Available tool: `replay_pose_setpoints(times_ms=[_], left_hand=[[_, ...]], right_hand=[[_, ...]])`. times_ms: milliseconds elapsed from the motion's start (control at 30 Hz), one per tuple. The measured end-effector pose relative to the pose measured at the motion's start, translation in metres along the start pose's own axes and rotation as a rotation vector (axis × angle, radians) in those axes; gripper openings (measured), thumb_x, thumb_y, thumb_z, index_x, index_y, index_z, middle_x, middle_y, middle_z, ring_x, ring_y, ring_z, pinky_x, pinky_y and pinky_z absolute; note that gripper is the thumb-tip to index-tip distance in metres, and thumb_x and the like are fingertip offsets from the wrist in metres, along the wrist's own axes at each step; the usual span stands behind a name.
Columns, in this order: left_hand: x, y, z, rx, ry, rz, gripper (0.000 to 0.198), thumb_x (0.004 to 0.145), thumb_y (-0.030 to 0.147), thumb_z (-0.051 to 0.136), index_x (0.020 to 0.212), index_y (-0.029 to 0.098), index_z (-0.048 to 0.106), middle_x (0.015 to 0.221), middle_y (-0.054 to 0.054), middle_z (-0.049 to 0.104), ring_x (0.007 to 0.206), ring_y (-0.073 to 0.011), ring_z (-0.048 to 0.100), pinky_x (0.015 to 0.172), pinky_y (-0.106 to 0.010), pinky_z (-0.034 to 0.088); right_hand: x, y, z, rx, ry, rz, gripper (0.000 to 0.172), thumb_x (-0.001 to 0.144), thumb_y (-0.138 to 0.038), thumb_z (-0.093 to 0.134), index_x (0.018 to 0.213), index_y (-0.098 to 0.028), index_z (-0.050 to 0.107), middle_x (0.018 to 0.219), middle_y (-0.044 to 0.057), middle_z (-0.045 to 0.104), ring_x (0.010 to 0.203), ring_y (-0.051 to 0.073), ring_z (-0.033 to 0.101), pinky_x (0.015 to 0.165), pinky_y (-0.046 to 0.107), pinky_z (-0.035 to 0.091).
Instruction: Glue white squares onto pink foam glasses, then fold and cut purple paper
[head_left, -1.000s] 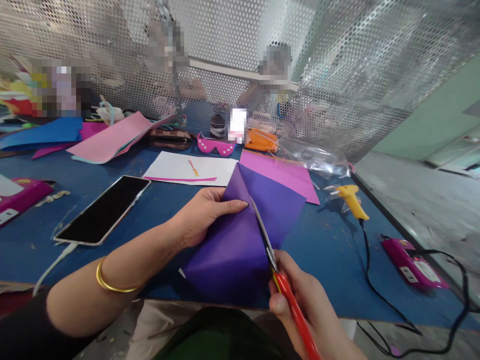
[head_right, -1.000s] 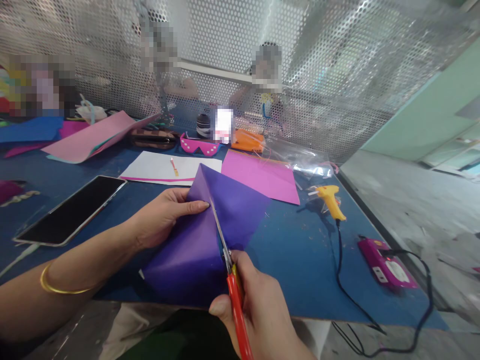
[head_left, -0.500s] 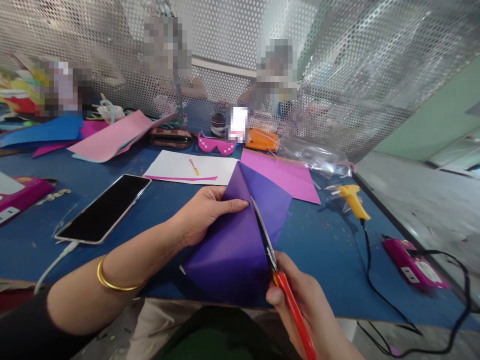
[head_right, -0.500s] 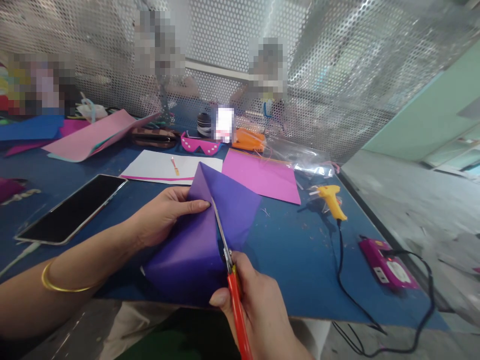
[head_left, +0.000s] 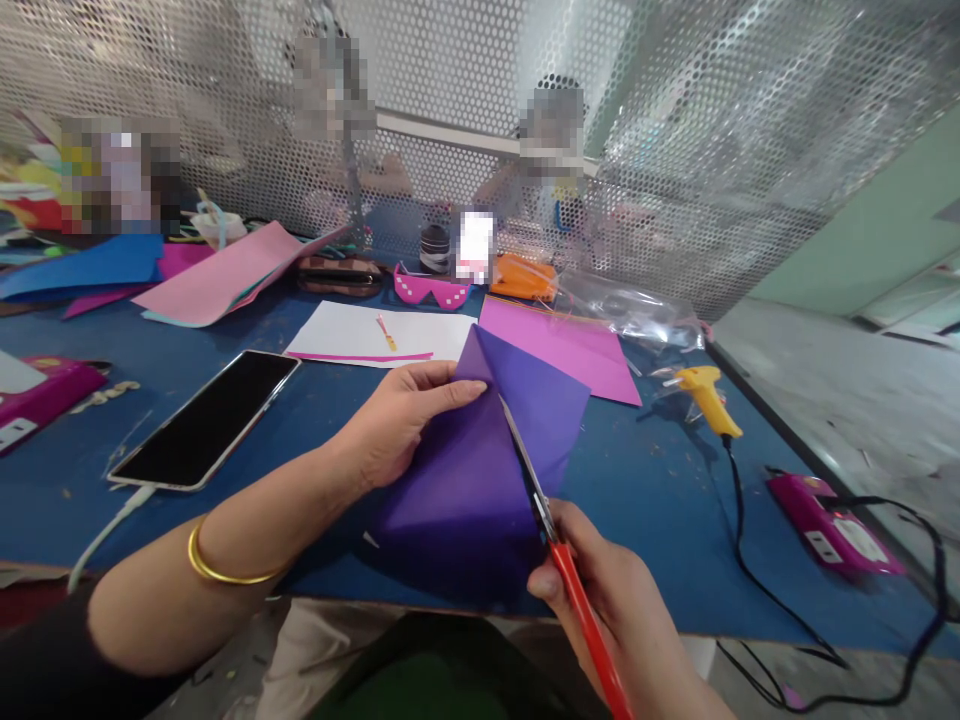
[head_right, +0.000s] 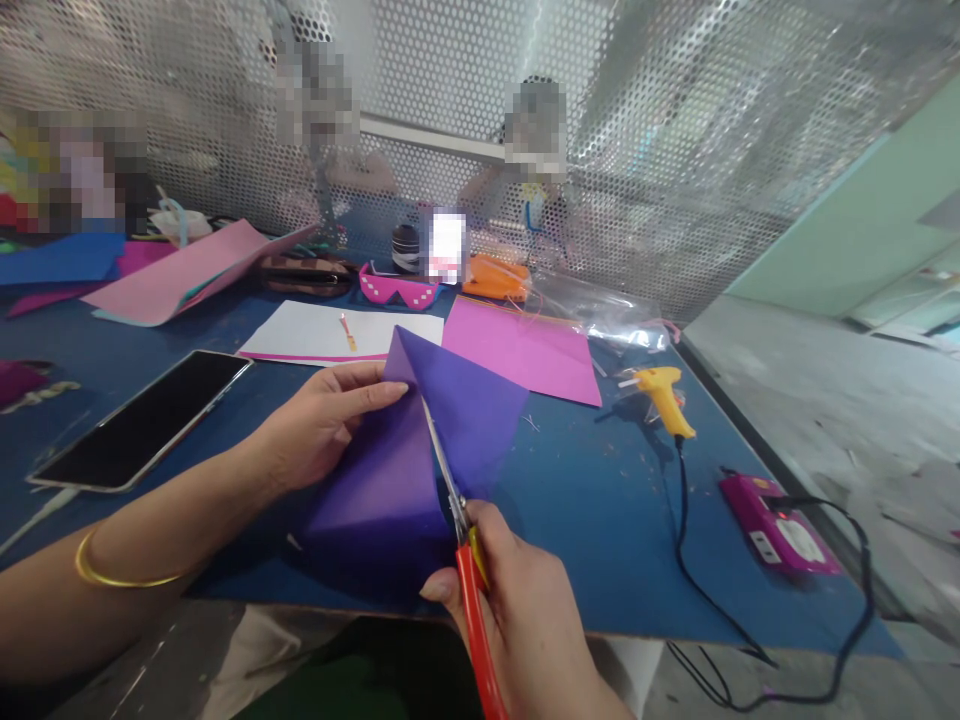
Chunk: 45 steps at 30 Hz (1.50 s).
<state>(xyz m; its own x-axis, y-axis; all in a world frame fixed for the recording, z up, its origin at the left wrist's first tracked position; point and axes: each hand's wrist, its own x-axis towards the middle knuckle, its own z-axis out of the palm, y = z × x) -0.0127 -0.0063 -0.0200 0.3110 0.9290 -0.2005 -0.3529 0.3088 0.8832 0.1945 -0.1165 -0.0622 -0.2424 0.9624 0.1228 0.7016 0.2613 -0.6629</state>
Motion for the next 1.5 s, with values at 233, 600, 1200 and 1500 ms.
replay_pose_setpoints(times_ms=[233,600,1200,1500], left_hand=[[0.003,-0.001,-0.002,0.041,0.047,0.09,0.019,0.066,0.029,0.085,0.079,0.018,0.076,0.077,0.0,0.076,0.066,-0.0134,0.066,0.07,-0.026,0.053],[-0.001,-0.005,0.006,0.007,0.023,0.018,0.019,0.063,0.026,0.087,0.077,0.017,0.078,0.075,-0.003,0.077,0.066,-0.0147,0.067,0.068,-0.027,0.054],[-0.001,-0.004,0.005,0.015,0.019,0.011,0.016,0.064,0.027,0.086,0.076,0.019,0.078,0.075,-0.002,0.077,0.066,-0.0157,0.067,0.067,-0.028,0.054],[0.0,-0.005,0.004,-0.025,0.001,-0.014,0.015,0.065,0.024,0.085,0.077,0.019,0.078,0.076,-0.002,0.076,0.067,-0.0149,0.067,0.067,-0.027,0.052]], right_hand=[[0.002,-0.004,-0.004,0.191,-0.085,0.067,0.048,0.09,-0.067,0.044,0.106,-0.023,0.056,0.063,-0.003,0.058,0.049,0.012,0.048,0.046,0.023,0.037],[0.007,-0.011,-0.008,0.208,-0.109,0.059,0.058,0.085,-0.078,0.04,0.099,-0.022,0.05,0.066,-0.002,0.057,0.052,0.012,0.042,0.05,0.024,0.037],[0.01,-0.011,0.006,0.046,0.015,0.01,0.068,0.091,-0.076,0.023,0.106,-0.018,0.056,0.054,-0.003,0.055,0.044,0.014,0.05,0.042,0.026,0.03],[0.01,-0.007,0.005,0.038,0.033,0.014,0.056,0.092,-0.071,0.034,0.105,-0.022,0.058,0.053,-0.005,0.056,0.042,0.013,0.051,0.04,0.024,0.031]])
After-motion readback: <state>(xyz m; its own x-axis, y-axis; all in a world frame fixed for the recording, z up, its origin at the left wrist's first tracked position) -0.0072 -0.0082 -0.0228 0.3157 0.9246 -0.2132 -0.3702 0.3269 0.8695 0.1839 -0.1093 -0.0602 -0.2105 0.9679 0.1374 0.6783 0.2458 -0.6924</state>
